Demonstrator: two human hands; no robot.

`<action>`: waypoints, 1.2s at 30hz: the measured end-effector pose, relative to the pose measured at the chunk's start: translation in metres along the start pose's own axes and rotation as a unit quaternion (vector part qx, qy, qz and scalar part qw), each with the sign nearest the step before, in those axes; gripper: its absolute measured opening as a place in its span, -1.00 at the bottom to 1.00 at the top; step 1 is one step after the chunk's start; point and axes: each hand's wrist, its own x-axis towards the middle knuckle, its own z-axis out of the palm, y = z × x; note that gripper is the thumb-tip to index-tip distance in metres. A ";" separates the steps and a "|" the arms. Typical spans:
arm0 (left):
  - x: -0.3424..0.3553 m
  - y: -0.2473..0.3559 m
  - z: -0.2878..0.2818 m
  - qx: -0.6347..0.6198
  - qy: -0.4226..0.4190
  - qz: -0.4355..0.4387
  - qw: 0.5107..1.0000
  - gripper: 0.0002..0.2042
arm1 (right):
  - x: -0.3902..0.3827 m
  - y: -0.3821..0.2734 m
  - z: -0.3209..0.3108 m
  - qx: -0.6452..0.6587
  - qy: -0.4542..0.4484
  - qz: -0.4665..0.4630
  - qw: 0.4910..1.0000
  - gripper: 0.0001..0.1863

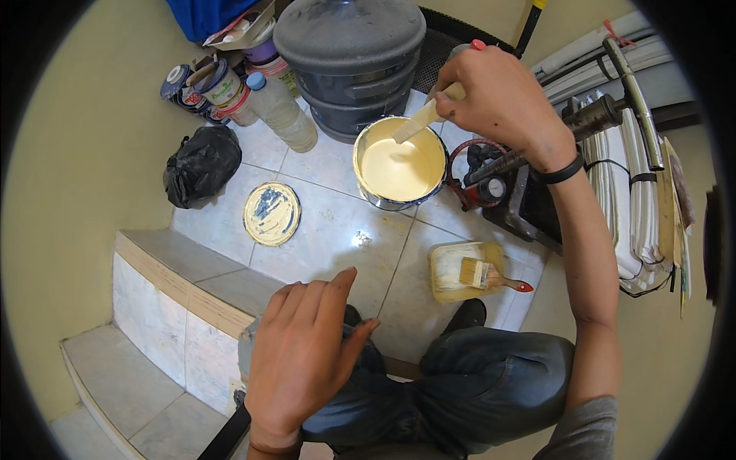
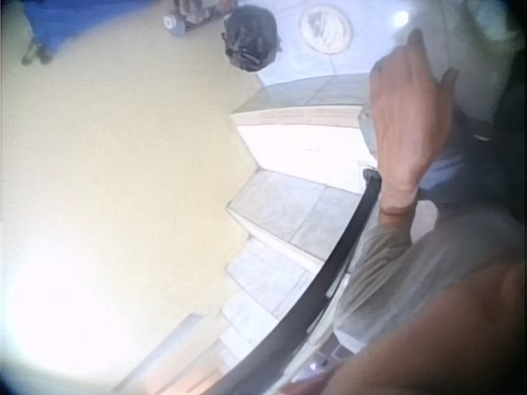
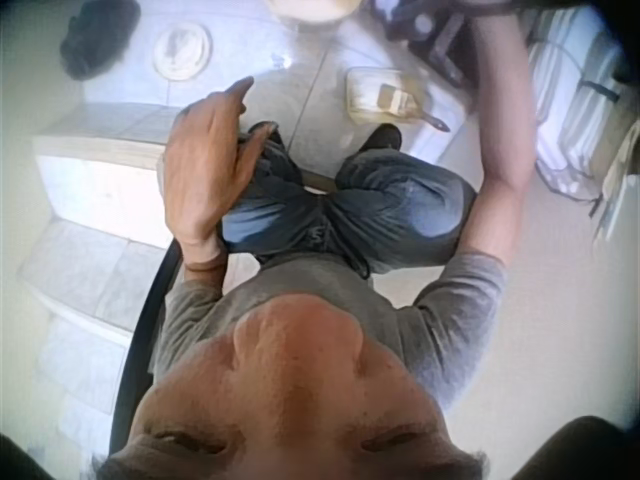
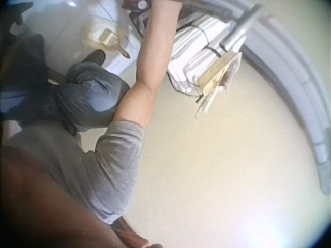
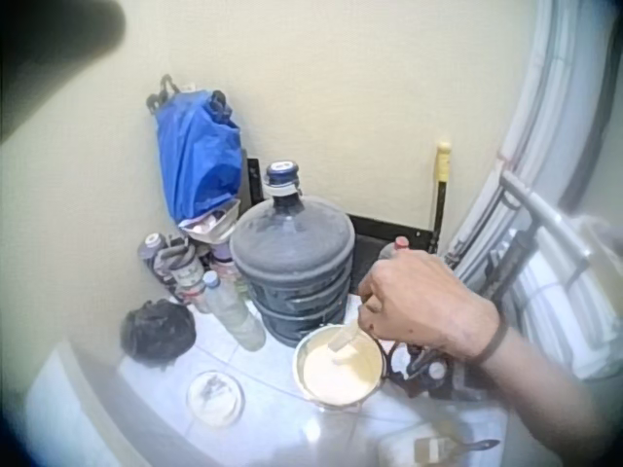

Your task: The person carries a small tray of paint down a flight of stairs and then, while crouching on the floor, opens a larger paint can, stirs it with a stick, and adds water from a plastic bottle.

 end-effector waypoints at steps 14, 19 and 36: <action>-0.009 -0.003 -0.003 -0.004 -0.006 -0.003 1.000 -0.48 | -0.005 -0.011 -0.044 -0.015 0.017 0.004 1.000 -0.74; -0.007 -0.003 -0.001 -0.009 -0.004 -0.002 1.000 -0.48 | -0.001 0.003 0.006 -0.056 0.000 -0.007 0.998 -0.78; -0.001 0.007 -0.002 0.005 -0.015 0.011 1.000 -0.48 | 0.013 0.038 0.213 -0.079 -0.047 -0.050 0.995 -0.84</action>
